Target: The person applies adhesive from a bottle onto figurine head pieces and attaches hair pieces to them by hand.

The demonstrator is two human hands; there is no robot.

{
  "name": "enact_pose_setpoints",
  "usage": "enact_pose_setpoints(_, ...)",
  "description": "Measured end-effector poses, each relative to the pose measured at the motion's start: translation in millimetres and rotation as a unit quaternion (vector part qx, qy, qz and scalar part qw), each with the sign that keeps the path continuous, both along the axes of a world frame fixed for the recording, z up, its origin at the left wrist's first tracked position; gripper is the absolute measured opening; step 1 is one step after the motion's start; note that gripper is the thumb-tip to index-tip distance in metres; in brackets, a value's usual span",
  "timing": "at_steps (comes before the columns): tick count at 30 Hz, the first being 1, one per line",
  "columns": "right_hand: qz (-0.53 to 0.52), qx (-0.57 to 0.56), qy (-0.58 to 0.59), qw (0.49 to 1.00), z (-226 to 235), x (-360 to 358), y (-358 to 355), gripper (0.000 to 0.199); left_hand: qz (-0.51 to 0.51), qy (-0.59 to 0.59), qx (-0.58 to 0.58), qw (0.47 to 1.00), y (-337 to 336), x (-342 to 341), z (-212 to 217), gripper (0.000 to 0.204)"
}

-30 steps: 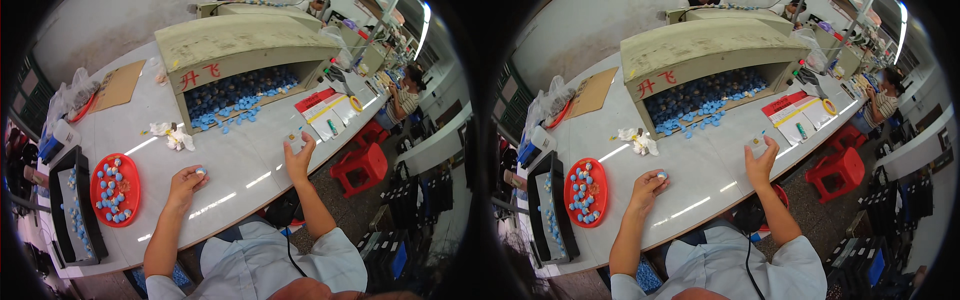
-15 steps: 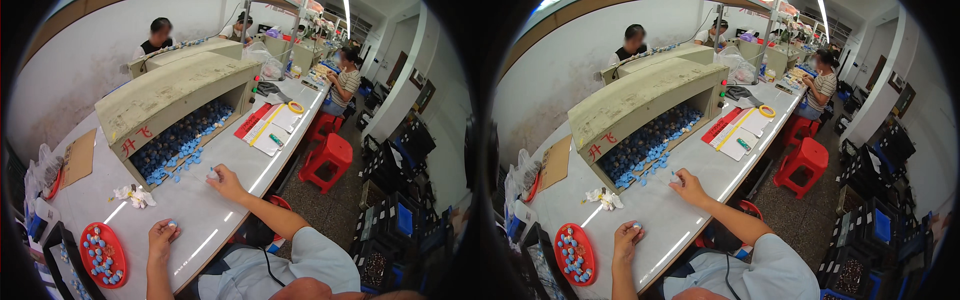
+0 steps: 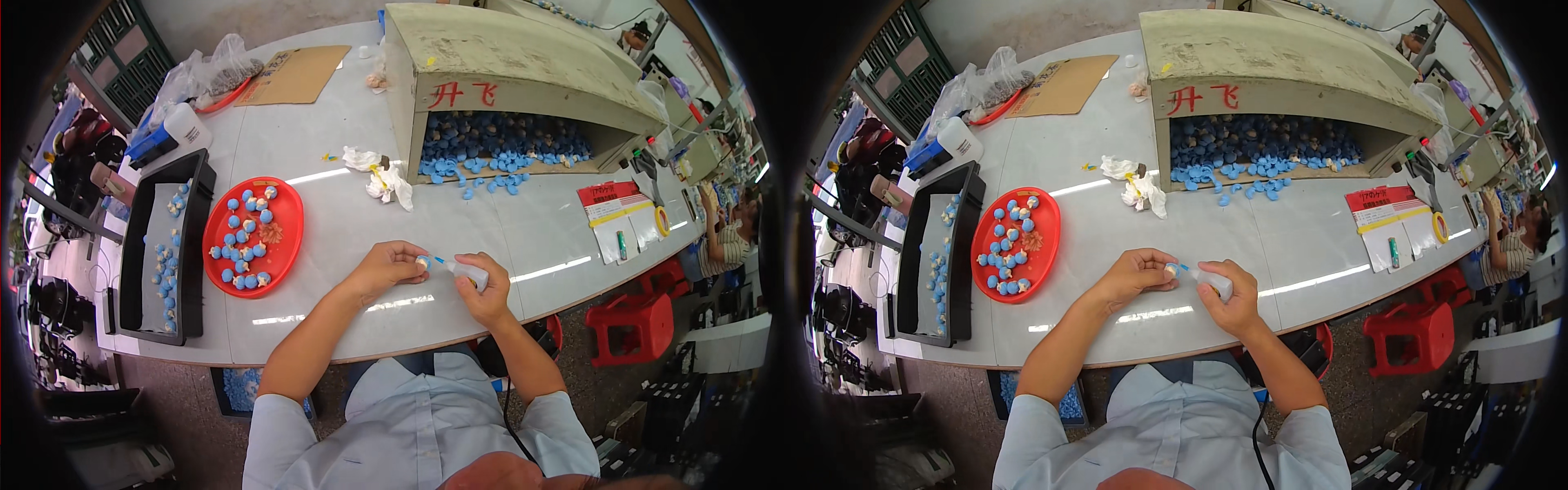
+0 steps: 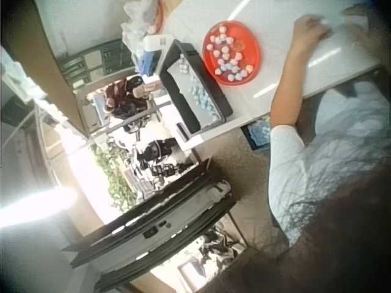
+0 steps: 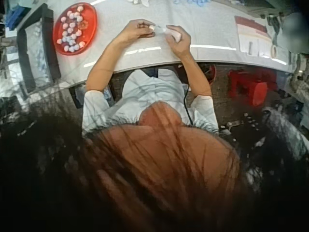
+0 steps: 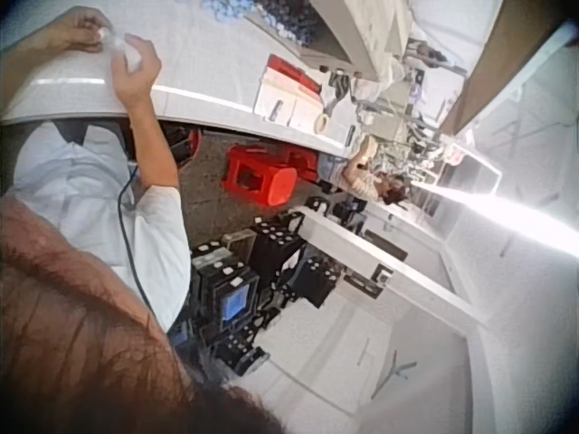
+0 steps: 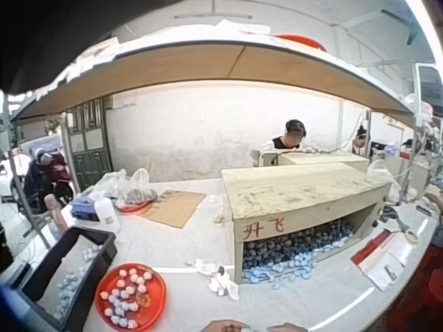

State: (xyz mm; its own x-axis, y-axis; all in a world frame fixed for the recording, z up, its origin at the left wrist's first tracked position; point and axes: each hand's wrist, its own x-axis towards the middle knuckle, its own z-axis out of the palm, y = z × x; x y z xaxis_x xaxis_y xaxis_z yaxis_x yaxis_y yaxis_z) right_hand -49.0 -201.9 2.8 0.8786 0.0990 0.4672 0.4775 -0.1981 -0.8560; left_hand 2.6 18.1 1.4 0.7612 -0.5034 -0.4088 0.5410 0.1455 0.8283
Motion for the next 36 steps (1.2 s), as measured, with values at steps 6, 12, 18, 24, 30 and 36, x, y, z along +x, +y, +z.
enact_pose_setpoints(6,-0.025,-0.064,-0.103,0.992,-8.5,1.8,4.1,0.022,-0.034,-0.01,0.002,0.999,0.7,-0.2,-2.2,0.031)
enact_pose_setpoints(12,-0.013,-0.063,-0.105,0.992,-7.7,4.2,5.4,0.019,-0.042,-0.024,0.009,0.999,-1.7,-0.5,-2.9,0.031)
enact_pose_setpoints(18,-0.031,-0.096,-0.145,0.984,-7.0,5.9,7.6,0.02,-0.045,-0.039,0.02,0.998,-3.5,-1.5,-0.2,0.029)
enact_pose_setpoints(24,-0.07,-0.152,-0.212,0.963,-7.8,2.8,8.7,0.023,-0.018,-0.007,0.025,1.0,-2.8,0.3,0.3,0.027)
enact_pose_setpoints(30,-0.071,-0.157,-0.225,0.959,-6.3,3.3,10.0,0.026,-0.012,-0.003,0.012,1.0,-2.7,0.0,0.0,0.025)
enact_pose_setpoints(36,-0.069,-0.17,-0.231,0.955,-5.5,1.3,9.7,0.025,-0.011,-0.002,0.015,1.0,-3.4,-0.5,2.8,0.025)
